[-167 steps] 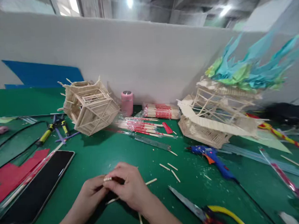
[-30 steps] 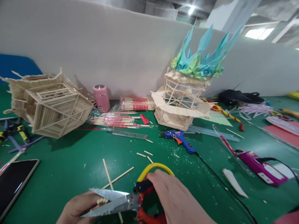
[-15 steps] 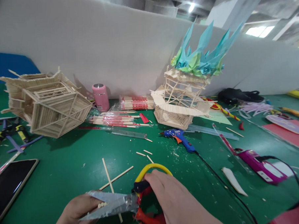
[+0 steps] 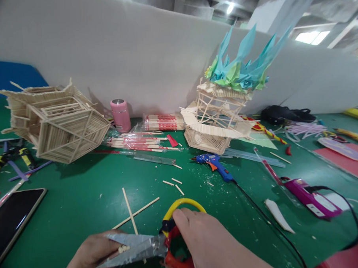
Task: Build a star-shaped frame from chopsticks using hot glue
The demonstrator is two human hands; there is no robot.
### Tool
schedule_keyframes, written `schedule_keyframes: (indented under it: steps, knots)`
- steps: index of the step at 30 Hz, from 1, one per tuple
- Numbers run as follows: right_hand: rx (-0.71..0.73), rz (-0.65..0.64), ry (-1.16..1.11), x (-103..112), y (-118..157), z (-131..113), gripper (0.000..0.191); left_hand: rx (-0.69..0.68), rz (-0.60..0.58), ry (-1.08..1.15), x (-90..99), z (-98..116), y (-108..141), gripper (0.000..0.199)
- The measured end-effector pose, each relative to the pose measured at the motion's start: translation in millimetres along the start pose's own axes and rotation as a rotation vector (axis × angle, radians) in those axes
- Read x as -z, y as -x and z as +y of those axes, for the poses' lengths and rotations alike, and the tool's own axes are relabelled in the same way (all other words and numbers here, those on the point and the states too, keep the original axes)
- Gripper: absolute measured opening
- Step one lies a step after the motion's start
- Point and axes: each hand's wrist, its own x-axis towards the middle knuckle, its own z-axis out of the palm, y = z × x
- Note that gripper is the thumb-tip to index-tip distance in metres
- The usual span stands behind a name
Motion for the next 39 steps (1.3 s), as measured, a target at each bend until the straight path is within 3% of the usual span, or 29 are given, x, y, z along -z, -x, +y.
schedule_keyframes:
  steps: [12,17,21,35,39]
  knots:
    - [0.109,0.014,0.054,-6.9,0.6,5.7,0.027,0.005,-0.044,-0.035,0.3,0.1,0.7,0.022]
    - [0.084,0.005,0.06,-9.7,1.6,9.3,0.031,0.002,-0.105,0.007,-0.5,-0.9,-1.6,0.023]
    - [0.057,0.009,0.069,-9.3,1.9,8.9,0.033,-0.011,-0.084,0.016,-0.6,-1.8,-2.5,0.02]
    - [0.12,0.097,0.108,-10.5,1.2,8.7,0.028,-0.019,-0.078,0.032,-0.3,-6.7,-2.4,0.029]
    - [0.169,0.083,0.138,-12.4,0.1,8.8,0.028,0.003,-0.096,0.136,-3.0,-2.8,-4.2,0.042]
